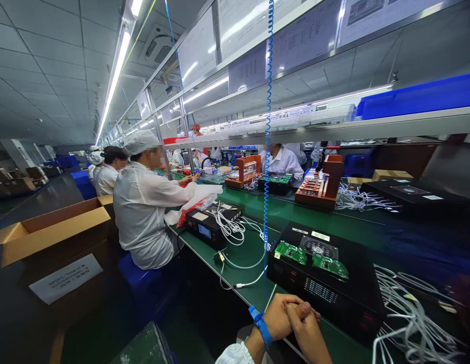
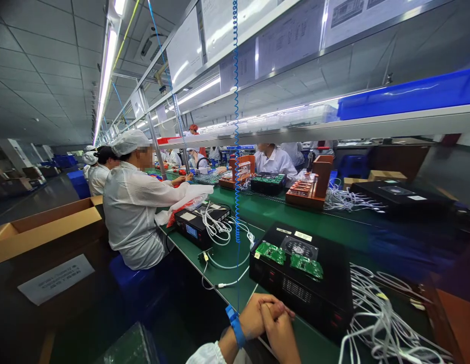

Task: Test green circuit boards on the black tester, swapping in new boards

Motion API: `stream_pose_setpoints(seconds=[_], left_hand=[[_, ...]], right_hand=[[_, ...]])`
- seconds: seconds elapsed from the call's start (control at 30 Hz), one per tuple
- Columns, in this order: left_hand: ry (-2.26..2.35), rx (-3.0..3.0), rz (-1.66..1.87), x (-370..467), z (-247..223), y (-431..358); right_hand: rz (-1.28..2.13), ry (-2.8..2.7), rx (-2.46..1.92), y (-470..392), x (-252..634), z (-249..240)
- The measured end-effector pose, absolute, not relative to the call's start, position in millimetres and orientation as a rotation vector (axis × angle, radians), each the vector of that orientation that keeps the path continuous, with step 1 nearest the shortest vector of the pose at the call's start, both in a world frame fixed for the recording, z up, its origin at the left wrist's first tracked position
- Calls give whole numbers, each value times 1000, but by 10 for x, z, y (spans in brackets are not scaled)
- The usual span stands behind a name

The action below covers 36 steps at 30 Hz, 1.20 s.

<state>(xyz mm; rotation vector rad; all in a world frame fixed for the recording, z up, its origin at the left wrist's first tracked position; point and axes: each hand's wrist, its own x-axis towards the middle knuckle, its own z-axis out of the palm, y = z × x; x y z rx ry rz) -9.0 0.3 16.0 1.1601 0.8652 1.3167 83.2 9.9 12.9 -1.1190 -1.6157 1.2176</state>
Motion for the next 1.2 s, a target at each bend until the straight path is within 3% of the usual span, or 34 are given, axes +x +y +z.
stream_pose_setpoints(seconds=[0.53,1.2], left_hand=[[894,1102,1349,-62,162,32],[1009,1309,1308,-81,217,3]], right_hand=[[1224,-1602,-1215,102,848,157],[1090,-1399,-1357,270,875,-251]])
